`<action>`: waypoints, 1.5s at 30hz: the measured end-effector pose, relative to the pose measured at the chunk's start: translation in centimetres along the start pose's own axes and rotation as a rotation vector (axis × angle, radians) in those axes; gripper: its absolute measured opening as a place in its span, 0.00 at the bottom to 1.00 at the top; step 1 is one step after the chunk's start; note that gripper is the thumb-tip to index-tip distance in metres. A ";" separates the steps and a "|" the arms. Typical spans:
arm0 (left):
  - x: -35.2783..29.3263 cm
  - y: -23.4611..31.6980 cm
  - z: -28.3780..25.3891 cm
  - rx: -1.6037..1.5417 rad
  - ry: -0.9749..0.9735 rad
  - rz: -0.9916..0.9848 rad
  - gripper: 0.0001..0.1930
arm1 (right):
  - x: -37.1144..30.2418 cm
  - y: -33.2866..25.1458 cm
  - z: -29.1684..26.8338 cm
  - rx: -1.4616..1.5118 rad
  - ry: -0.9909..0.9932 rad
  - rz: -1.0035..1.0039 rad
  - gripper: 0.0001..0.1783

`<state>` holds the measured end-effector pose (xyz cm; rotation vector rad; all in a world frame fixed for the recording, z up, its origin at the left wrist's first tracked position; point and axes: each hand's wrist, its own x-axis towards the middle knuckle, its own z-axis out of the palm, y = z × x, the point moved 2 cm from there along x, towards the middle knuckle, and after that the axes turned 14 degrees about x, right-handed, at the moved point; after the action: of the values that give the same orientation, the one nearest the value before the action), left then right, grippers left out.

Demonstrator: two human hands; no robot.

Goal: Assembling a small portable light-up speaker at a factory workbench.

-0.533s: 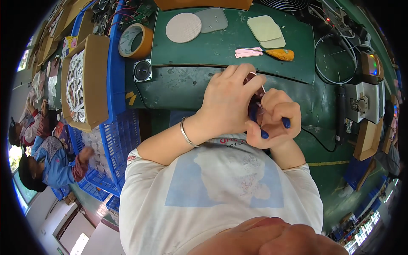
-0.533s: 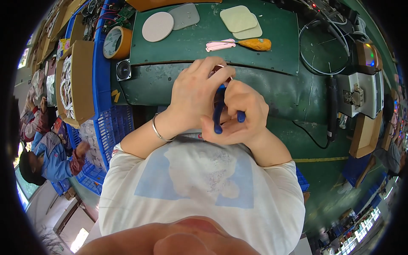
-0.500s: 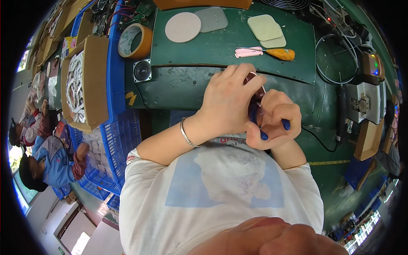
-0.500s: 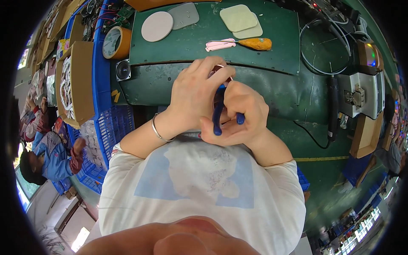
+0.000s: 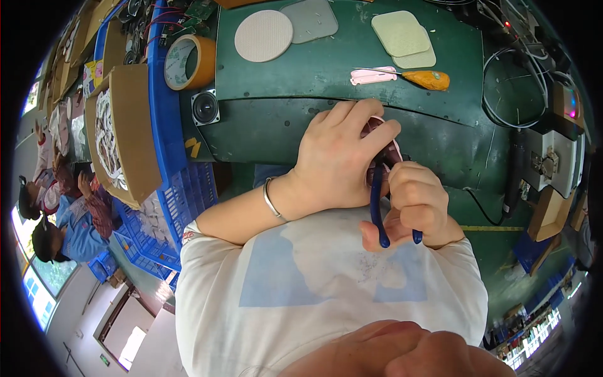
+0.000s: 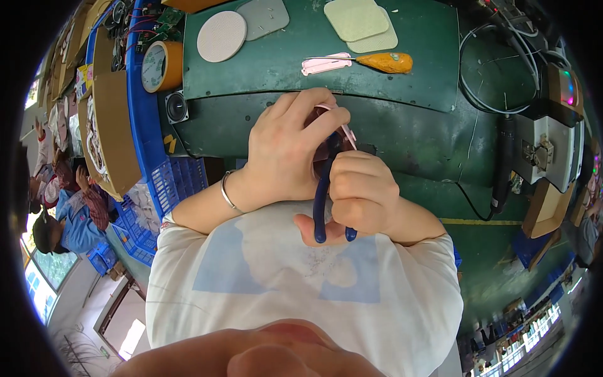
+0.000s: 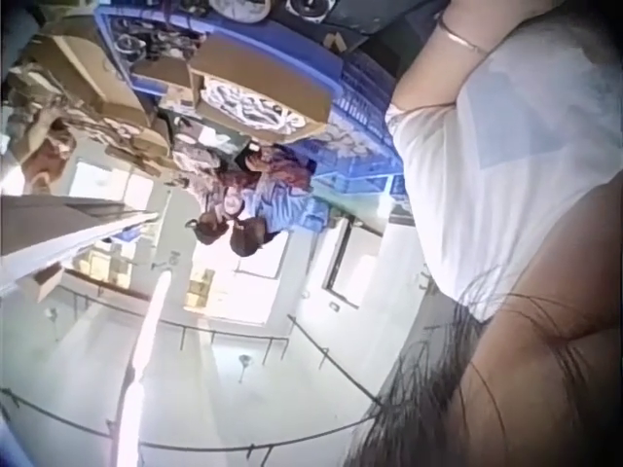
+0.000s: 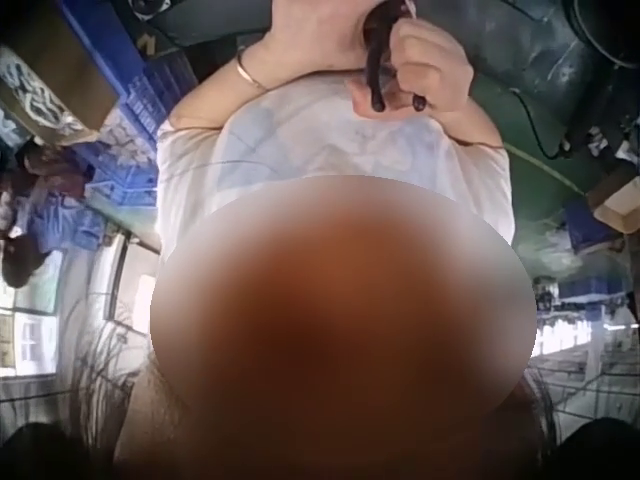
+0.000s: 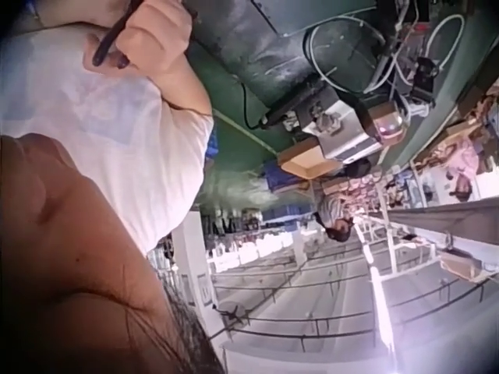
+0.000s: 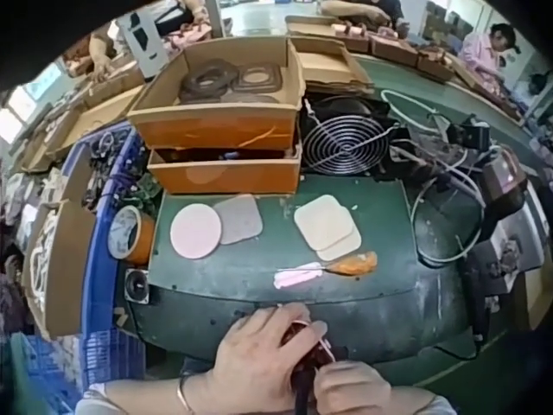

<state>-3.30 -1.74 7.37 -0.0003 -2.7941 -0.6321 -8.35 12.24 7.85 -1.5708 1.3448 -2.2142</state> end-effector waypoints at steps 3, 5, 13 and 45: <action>0.4 0.0 -0.4 -0.016 0.004 0.047 0.28 | 1.7 0.3 -0.2 -0.008 -0.077 0.005 0.23; 1.1 0.0 -0.6 0.021 -0.062 0.024 0.28 | 2.5 1.5 -0.5 -0.018 -0.029 -0.038 0.21; 1.8 1.6 -0.7 0.022 -0.086 0.079 0.21 | 3.3 2.2 -1.6 0.074 -0.073 0.011 0.19; 3.2 2.0 -1.5 0.059 -0.206 0.194 0.18 | -1.4 0.3 -2.1 0.218 0.023 -0.272 0.27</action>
<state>-5.85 -0.74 10.39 -0.3383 -2.9584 -0.5289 -9.49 14.02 6.45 -1.7360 0.9010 -2.4394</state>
